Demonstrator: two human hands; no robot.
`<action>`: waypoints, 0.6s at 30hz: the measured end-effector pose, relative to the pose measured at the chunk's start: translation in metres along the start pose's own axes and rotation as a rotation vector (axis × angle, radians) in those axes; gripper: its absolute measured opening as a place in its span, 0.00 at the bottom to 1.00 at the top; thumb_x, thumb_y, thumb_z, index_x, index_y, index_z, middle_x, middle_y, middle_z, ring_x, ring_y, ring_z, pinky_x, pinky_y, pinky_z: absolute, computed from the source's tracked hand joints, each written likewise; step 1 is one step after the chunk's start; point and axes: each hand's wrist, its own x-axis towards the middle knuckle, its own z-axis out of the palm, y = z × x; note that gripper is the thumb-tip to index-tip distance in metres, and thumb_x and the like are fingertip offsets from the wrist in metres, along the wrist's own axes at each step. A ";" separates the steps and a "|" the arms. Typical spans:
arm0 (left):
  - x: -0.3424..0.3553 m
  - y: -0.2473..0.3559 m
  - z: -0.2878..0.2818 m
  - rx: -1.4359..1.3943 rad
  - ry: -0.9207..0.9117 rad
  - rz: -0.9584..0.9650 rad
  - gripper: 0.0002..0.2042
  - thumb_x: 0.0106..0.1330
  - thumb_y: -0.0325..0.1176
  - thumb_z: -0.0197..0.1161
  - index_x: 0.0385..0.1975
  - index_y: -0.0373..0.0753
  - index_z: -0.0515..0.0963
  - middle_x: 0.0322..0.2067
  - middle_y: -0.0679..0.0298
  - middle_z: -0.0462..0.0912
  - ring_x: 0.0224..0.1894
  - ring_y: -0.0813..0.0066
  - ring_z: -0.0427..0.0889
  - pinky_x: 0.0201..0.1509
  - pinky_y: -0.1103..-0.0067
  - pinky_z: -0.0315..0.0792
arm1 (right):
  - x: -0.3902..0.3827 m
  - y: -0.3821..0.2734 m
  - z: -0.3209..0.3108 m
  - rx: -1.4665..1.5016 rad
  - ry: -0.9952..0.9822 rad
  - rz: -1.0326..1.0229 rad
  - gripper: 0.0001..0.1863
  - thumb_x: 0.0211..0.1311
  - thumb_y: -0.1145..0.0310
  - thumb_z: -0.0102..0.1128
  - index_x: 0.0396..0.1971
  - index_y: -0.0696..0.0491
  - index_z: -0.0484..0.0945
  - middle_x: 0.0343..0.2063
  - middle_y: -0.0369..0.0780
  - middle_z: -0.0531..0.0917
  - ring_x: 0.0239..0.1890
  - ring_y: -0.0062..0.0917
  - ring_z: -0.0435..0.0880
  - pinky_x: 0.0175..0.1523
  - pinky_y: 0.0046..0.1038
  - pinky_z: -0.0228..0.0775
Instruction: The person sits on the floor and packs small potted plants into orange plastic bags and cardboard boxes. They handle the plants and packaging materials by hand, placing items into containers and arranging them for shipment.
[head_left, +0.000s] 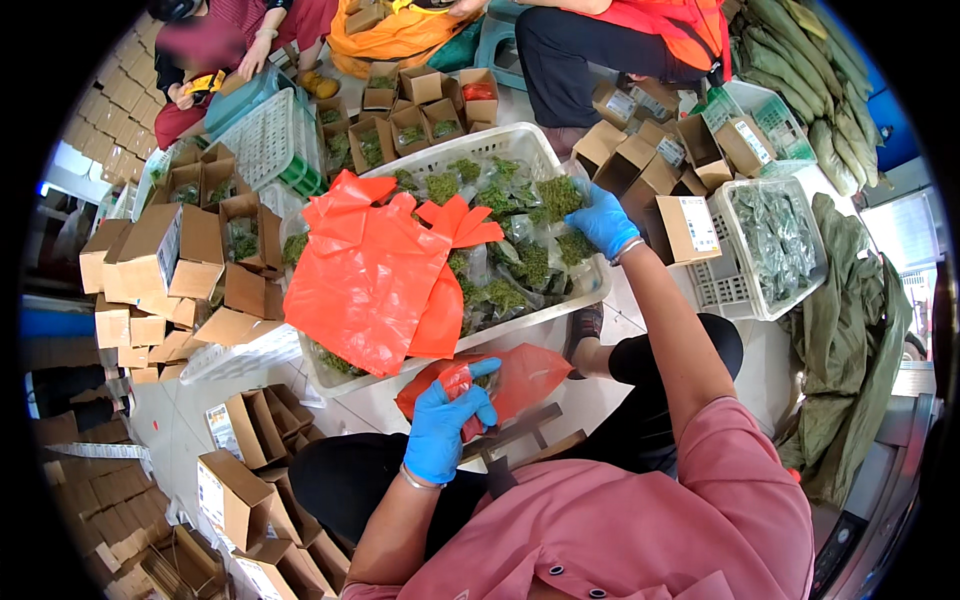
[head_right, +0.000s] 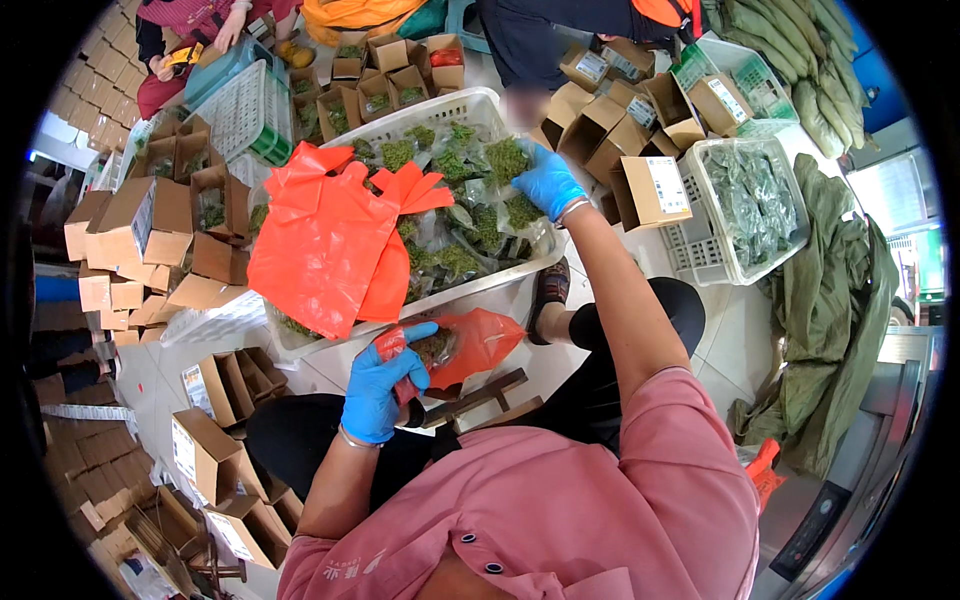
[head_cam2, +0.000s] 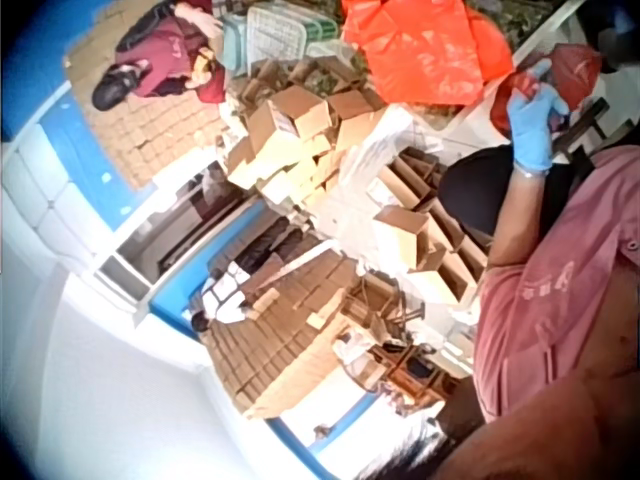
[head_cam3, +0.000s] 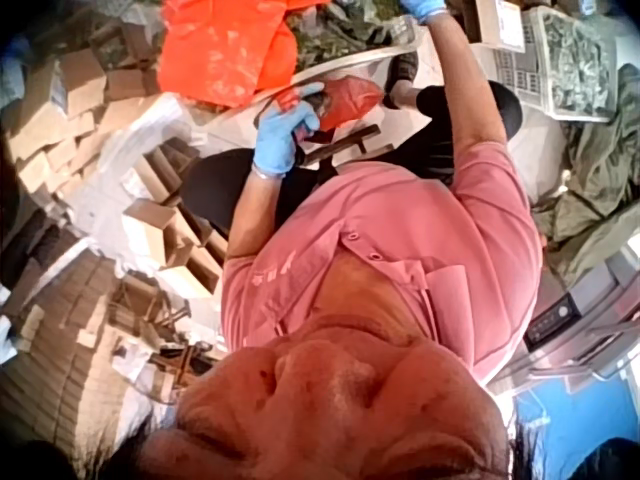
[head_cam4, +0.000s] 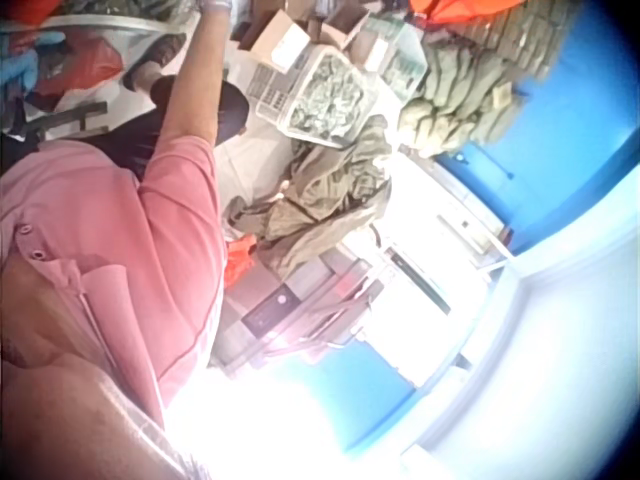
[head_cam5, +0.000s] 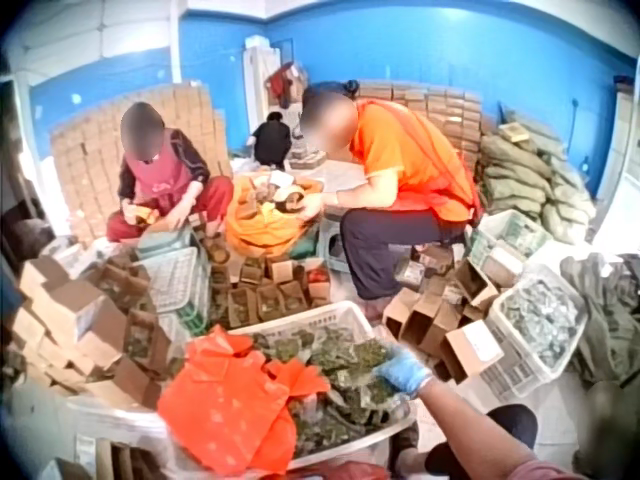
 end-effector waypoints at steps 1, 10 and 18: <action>0.000 0.000 0.000 0.010 -0.004 0.001 0.18 0.66 0.25 0.50 0.55 0.26 0.67 0.20 0.65 0.75 0.23 0.81 0.72 0.33 0.85 0.68 | -0.004 -0.003 -0.002 -0.112 0.002 -0.020 0.25 0.45 0.76 0.62 0.49 0.62 0.74 0.35 0.46 0.82 0.39 0.27 0.80 0.46 0.27 0.71; 0.005 -0.008 -0.012 -0.050 -0.002 0.034 0.19 0.65 0.25 0.51 0.56 0.27 0.66 0.23 0.65 0.77 0.24 0.82 0.73 0.32 0.86 0.68 | -0.022 -0.048 -0.019 0.434 -0.118 0.157 0.20 0.47 0.79 0.59 0.45 0.62 0.76 0.33 0.37 0.82 0.31 0.20 0.79 0.40 0.23 0.72; 0.003 -0.013 -0.010 -0.035 0.132 0.171 0.29 0.58 0.20 0.52 0.63 0.35 0.60 0.52 0.61 0.73 0.35 0.83 0.73 0.34 0.86 0.69 | -0.120 -0.065 -0.009 0.640 -0.338 0.297 0.23 0.48 0.79 0.60 0.48 0.60 0.74 0.37 0.39 0.82 0.35 0.22 0.81 0.43 0.24 0.73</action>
